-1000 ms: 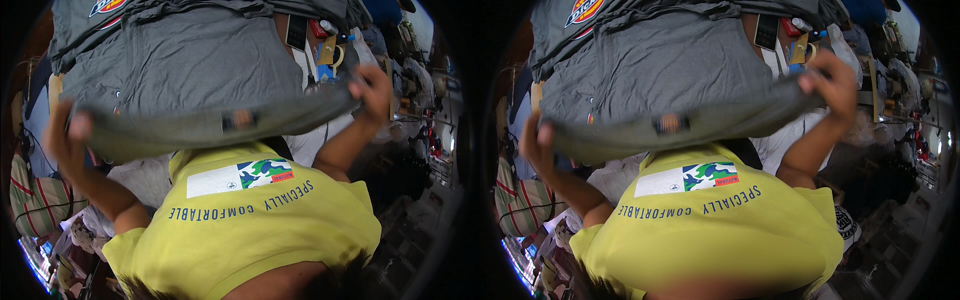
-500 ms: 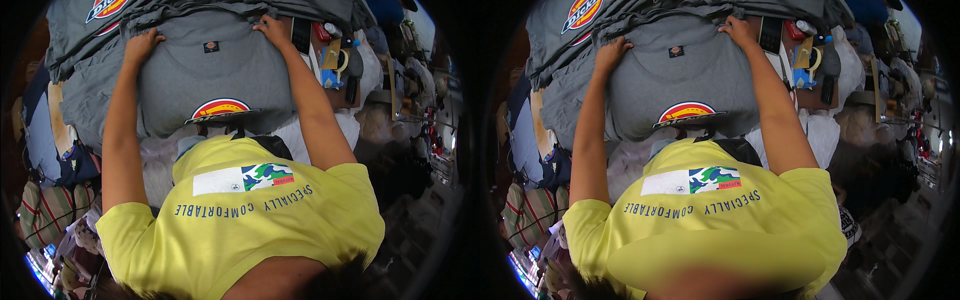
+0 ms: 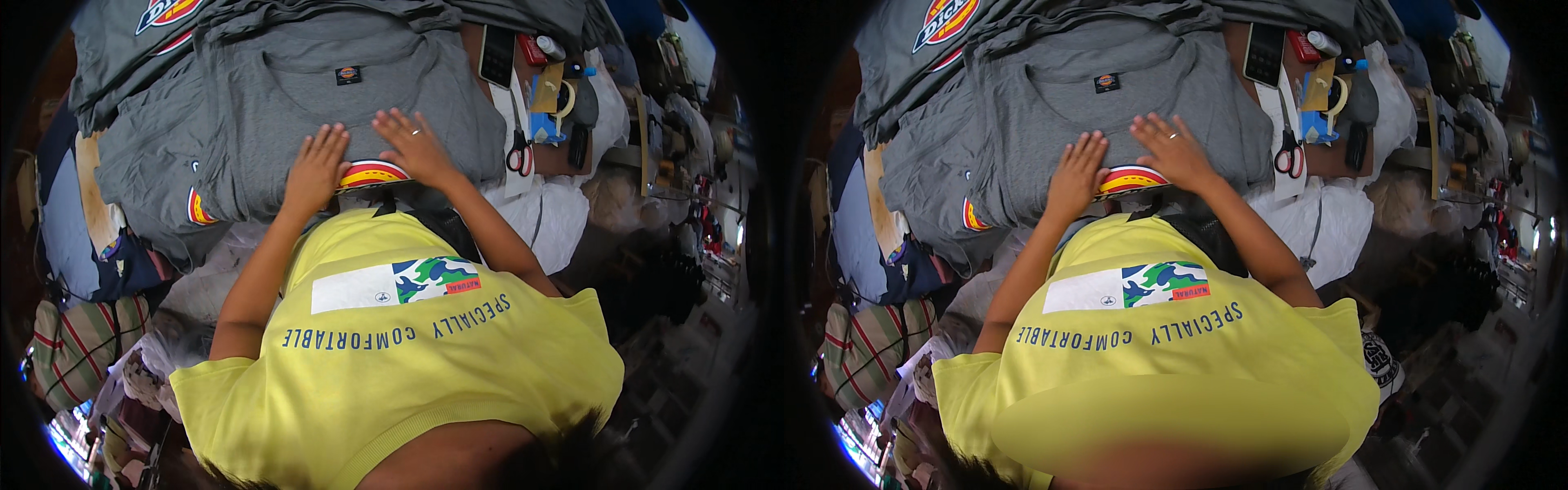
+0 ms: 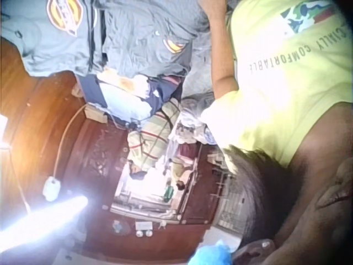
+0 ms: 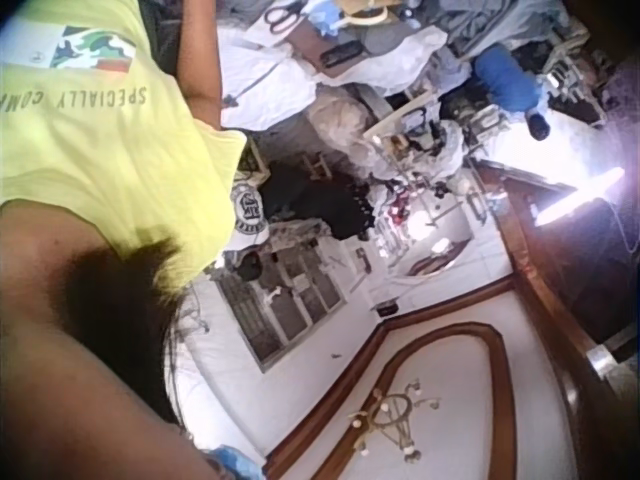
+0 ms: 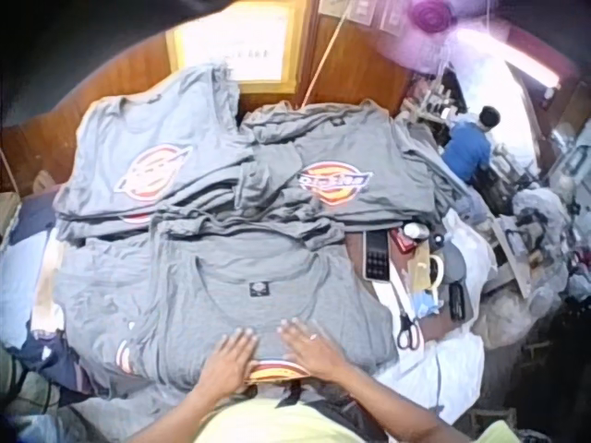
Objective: The person trims a loose thread with shears on a stack of gray shirts, then turns the shirts over one by one to check for quality and smooths them out by hand.
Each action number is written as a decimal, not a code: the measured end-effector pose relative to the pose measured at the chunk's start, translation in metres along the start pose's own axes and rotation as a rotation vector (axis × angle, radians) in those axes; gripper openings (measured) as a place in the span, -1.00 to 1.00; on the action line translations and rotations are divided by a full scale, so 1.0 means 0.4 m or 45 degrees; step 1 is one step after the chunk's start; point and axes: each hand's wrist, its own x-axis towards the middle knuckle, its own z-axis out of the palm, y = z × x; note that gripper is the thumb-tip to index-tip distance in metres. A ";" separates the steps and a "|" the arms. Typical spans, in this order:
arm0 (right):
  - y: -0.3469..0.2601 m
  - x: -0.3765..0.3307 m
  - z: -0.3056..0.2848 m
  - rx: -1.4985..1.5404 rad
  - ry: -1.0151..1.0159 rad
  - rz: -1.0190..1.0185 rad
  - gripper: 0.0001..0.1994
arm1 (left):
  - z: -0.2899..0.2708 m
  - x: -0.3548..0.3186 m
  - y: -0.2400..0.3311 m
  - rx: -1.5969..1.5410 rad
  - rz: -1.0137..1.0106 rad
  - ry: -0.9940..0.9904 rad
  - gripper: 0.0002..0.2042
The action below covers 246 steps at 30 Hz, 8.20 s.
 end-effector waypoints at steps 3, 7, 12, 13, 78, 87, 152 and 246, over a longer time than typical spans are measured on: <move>0.075 -0.016 -0.019 -0.165 0.056 0.144 -0.40 | -0.014 -0.007 -0.067 0.188 -0.198 0.012 -0.51; 0.163 0.003 -0.025 -0.242 0.183 0.240 -0.41 | -0.045 0.013 -0.149 0.428 -0.356 0.050 -0.51; 0.228 0.083 -0.020 -0.392 0.292 0.250 -0.43 | -0.054 0.069 -0.235 0.483 -0.347 0.157 -0.50; 0.241 0.101 -0.019 -0.425 0.304 0.244 -0.44 | -0.053 0.083 -0.255 0.492 -0.349 0.177 -0.50; 0.434 0.321 -0.071 -0.319 0.501 0.038 -0.66 | -0.129 0.265 -0.491 0.337 -0.386 0.081 -0.63; 0.419 0.329 -0.065 -0.459 0.536 0.124 -0.64 | -0.092 0.267 -0.500 0.485 -0.350 0.229 -0.60; 0.529 0.253 -0.113 2.732 -0.042 1.019 -0.11 | -0.123 0.139 -0.630 -3.233 -0.501 -0.270 -0.34; 0.029 -0.320 -0.081 -0.142 0.642 0.763 -0.81 | -0.056 0.388 -0.296 -0.968 -0.122 0.597 -0.79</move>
